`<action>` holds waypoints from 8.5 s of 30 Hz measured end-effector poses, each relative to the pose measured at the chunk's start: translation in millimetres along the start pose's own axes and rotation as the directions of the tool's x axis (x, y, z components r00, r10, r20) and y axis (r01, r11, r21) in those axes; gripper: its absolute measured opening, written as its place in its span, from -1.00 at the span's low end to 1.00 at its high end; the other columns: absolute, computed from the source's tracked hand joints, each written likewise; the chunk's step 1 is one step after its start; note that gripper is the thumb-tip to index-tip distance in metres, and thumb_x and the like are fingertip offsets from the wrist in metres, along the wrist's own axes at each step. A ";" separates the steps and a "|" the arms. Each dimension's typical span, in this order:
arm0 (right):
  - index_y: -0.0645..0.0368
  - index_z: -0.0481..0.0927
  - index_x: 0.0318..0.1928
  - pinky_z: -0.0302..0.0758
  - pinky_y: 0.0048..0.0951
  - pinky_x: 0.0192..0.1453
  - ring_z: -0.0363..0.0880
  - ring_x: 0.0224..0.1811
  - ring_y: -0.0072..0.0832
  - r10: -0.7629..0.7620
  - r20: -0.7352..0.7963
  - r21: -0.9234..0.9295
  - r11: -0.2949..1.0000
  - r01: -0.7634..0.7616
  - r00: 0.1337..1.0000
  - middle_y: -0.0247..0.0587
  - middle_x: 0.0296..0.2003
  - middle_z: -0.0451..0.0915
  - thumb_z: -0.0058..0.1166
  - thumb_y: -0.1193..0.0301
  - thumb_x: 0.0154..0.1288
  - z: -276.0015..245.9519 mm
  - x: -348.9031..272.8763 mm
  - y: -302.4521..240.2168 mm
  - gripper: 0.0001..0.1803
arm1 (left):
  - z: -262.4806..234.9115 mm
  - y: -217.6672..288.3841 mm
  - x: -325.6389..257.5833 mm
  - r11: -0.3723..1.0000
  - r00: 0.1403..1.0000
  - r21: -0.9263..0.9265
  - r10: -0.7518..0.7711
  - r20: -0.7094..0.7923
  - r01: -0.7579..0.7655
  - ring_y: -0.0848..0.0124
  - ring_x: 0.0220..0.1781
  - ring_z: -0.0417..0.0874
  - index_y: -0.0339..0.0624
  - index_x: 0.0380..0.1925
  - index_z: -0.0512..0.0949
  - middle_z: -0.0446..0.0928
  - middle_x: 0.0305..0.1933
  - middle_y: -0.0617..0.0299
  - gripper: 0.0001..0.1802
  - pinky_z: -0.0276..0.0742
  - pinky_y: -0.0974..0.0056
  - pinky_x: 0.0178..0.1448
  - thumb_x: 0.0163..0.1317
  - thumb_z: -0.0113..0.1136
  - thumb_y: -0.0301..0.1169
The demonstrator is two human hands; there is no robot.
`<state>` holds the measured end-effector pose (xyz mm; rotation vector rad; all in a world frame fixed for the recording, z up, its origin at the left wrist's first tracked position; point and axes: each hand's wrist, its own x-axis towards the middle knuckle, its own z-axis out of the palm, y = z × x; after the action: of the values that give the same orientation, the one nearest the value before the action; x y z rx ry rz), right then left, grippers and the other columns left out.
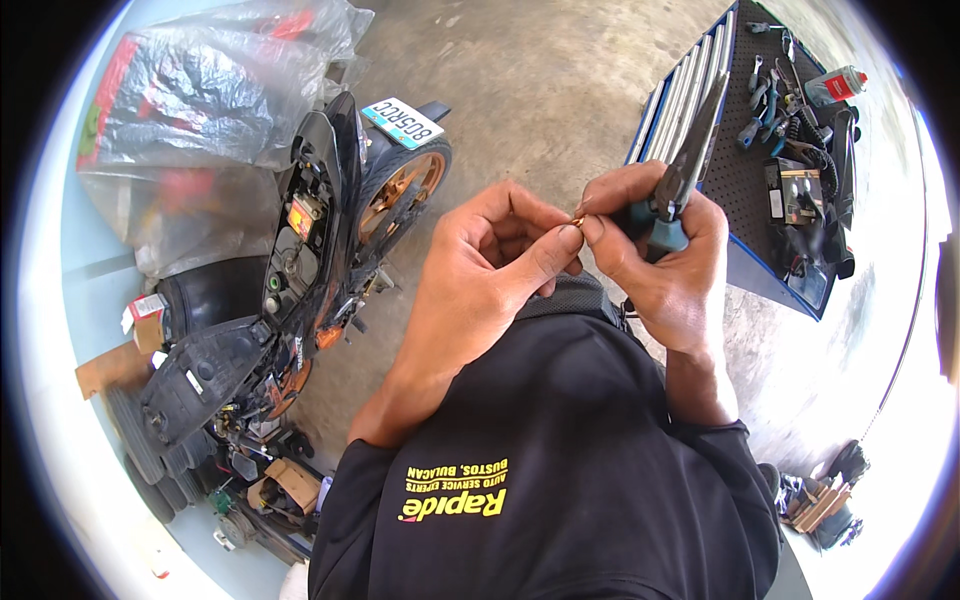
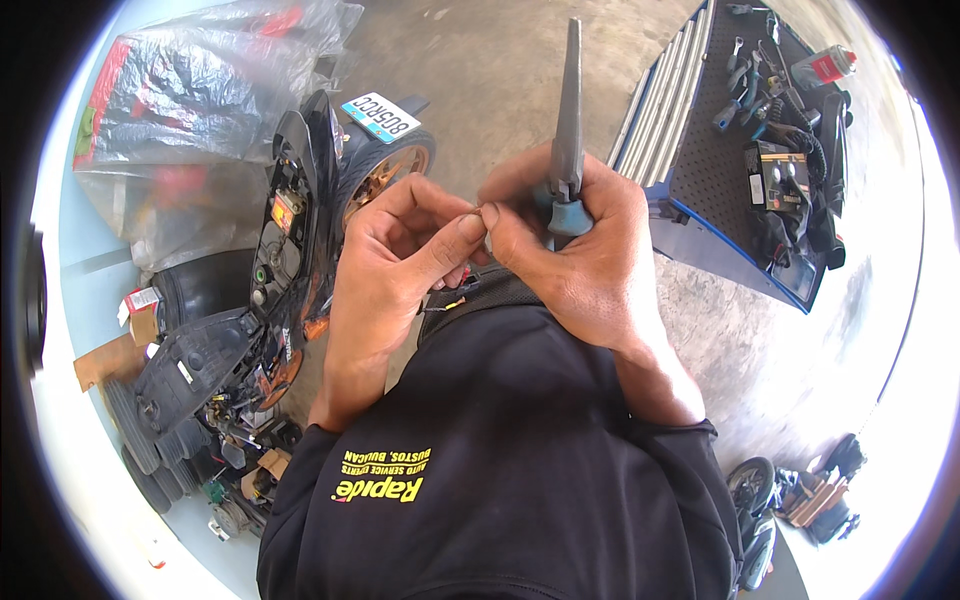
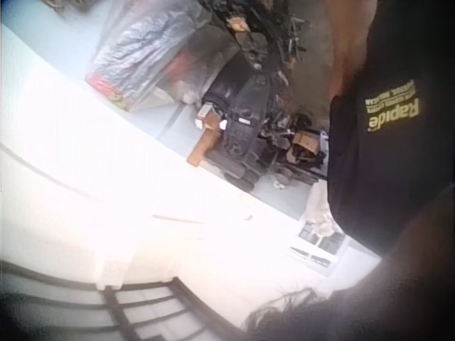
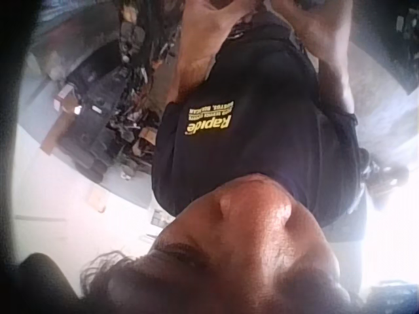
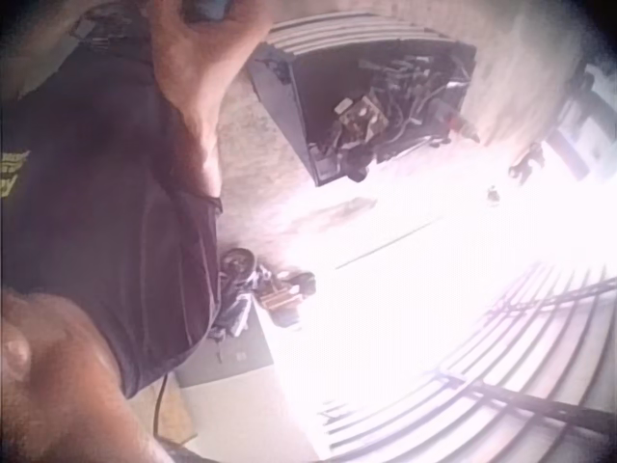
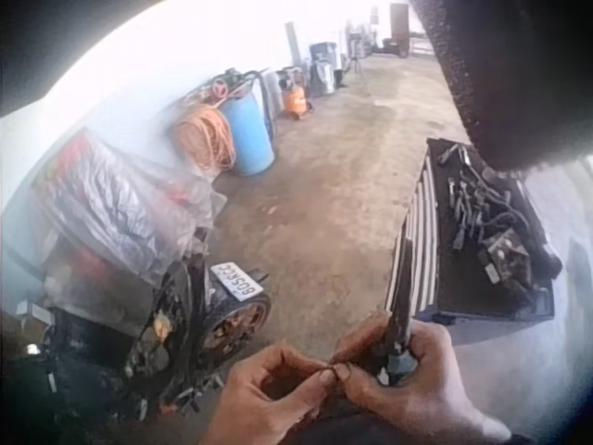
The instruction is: The person wraps electrical wires with black tape under the motorcycle seat, then retrieves a small metal ring from a bag and uses pliers to crimp it onto a wire end. The work occurs in a cluttered garage with tools and other motorcycles visible.
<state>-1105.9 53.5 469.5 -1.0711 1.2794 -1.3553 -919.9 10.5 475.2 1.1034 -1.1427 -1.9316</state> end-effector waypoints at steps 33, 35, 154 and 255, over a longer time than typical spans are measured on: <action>0.29 0.71 -0.12 0.63 -0.45 0.01 0.71 -0.10 -0.53 -0.108 -0.015 0.038 0.993 0.109 0.994 -0.17 -0.15 0.74 0.38 0.74 0.41 -7.1 -9.1 6.3 -0.85 | 10.0 5.8 -8.6 0.992 0.999 0.125 0.029 -0.045 -0.023 0.58 -0.17 0.81 -0.38 0.01 0.74 0.84 -0.20 0.13 -0.80 0.63 0.50 -0.08 0.56 0.44 -0.44; 0.29 0.71 -0.13 0.63 -0.45 0.02 0.72 -0.10 -0.53 -0.109 -0.007 0.028 0.994 0.109 0.994 -0.17 -0.16 0.74 0.39 0.73 0.41 -7.9 -9.4 6.6 -0.85 | 9.9 5.5 -8.6 0.992 0.999 0.125 0.031 -0.045 -0.025 0.56 -0.13 0.83 -0.40 0.00 0.74 0.84 -0.20 0.14 -0.81 0.68 0.49 -0.03 0.55 0.44 -0.46; 0.23 0.62 0.01 0.64 -0.12 -0.08 0.74 -0.16 -0.07 -0.332 0.174 -0.774 0.536 0.337 0.927 -0.08 -0.22 0.68 0.59 0.33 0.28 -28.5 -27.5 50.2 -0.56 | -10.1 7.2 -26.0 0.980 0.978 -0.057 0.186 -0.096 -0.192 0.77 -0.32 0.59 -0.23 -0.11 0.69 0.67 -0.29 0.44 -0.92 0.48 0.56 -0.21 0.52 0.43 -0.51; 0.24 0.56 -0.35 0.51 -0.01 -0.28 0.60 -0.39 0.04 -0.237 0.025 -0.777 0.607 0.168 0.971 -0.02 -0.45 0.54 0.55 0.35 0.36 -34.5 -23.7 49.4 -0.64 | 4.4 -13.3 -11.3 0.865 0.865 0.169 0.492 -0.104 -0.472 0.74 -0.31 0.54 -0.28 -0.07 0.58 0.67 -0.21 0.30 -0.84 0.46 0.53 -0.24 0.51 0.41 -0.63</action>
<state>-1132.6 82.6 418.2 -1.8147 1.9371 -0.9850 -920.0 27.1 468.2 0.8971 -1.3375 -1.3788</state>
